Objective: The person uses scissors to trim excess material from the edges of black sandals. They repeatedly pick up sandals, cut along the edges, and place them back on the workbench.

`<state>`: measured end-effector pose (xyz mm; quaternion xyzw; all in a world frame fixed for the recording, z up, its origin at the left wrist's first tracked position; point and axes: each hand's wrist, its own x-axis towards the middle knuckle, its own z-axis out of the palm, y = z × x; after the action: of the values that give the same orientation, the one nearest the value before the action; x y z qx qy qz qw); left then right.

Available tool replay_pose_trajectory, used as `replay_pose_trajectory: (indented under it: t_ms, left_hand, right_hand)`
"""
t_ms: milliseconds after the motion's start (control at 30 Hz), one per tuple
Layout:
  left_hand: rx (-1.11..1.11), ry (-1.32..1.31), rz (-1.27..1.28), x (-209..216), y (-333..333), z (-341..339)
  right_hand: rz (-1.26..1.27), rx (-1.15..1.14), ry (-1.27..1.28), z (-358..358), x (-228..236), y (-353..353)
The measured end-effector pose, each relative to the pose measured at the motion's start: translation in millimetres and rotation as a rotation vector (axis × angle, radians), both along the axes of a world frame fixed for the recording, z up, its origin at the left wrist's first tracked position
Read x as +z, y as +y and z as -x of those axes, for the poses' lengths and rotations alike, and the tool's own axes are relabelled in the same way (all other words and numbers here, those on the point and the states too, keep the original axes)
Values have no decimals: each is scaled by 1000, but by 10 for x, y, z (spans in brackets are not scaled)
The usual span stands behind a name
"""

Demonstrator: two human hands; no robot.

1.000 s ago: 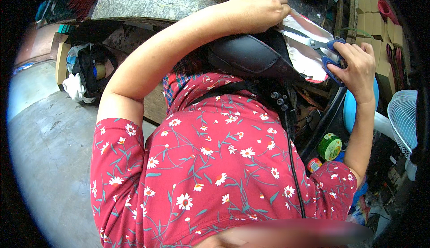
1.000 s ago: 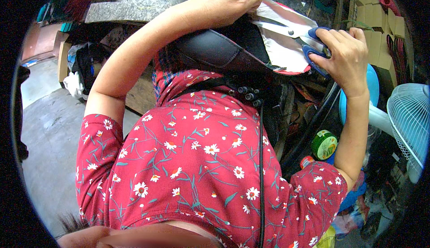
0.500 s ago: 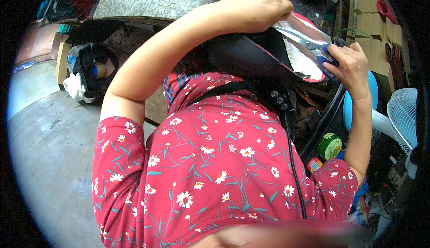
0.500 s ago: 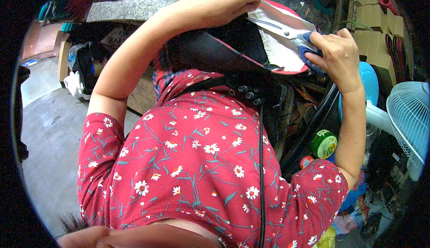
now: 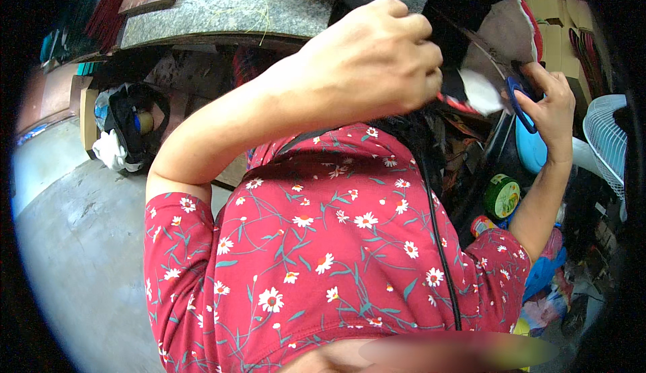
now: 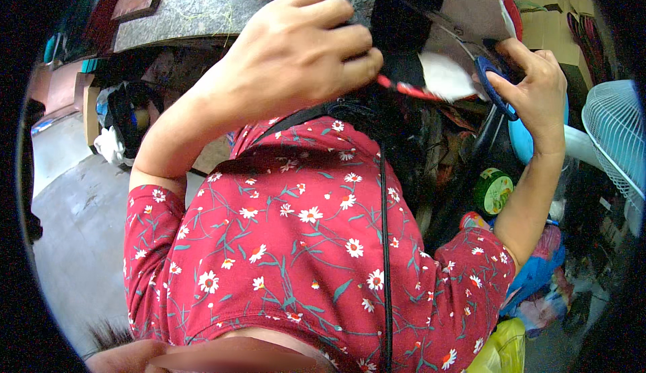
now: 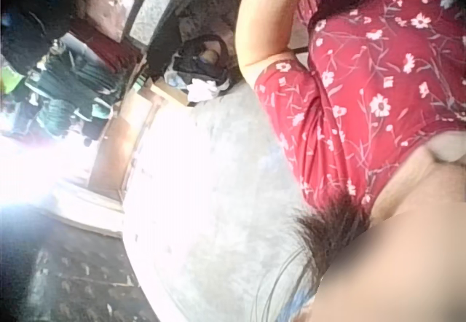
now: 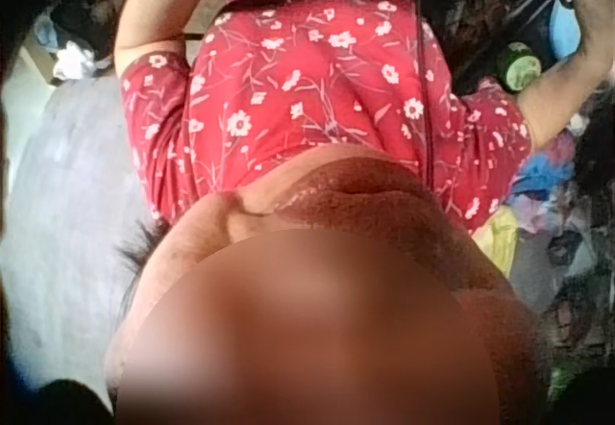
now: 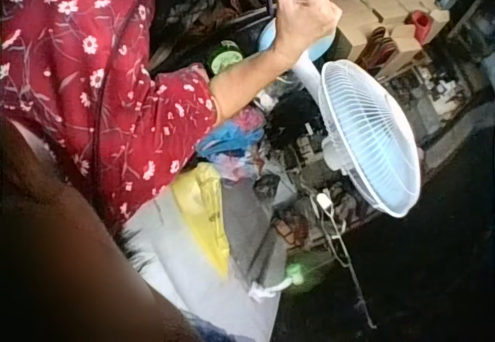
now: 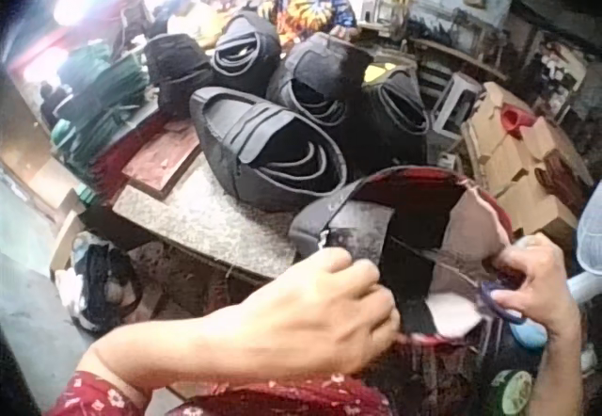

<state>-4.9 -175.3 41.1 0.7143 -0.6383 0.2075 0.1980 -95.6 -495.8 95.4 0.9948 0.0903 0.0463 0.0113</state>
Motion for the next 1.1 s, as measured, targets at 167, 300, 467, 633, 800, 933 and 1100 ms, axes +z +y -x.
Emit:
replay_pose_trajectory:
  t_ms: [167, 300, 467, 633, 800, 933, 1100]
  left_hand:
    - [-38, 29, -271, -238, -100, -52]
    - [47, 215, -385, -350, -150, -40]
    - [208, 206, -190, -413, -426, -49]
    - [81, 295, -370, -366, -328, 95]
    - [245, 424, -69, -275, -214, -17]
    - [451, 255, -247, -285, -357, 41]
    - [379, 211, -290, -329, -379, -9]
  right_hand:
    - [80, -122, 200, 122, -176, -19]
    - [56, -161, 214, 101, -316, -32]
    - [17, -155, 245, 10, -377, -48]
    - [-66, -164, 247, 11, -422, -34]
    - [-63, -143, 224, -11, -470, 12]
    - [-66, -127, 261, -77, -433, 3]
    - [-76, -143, 296, -102, -375, -55]
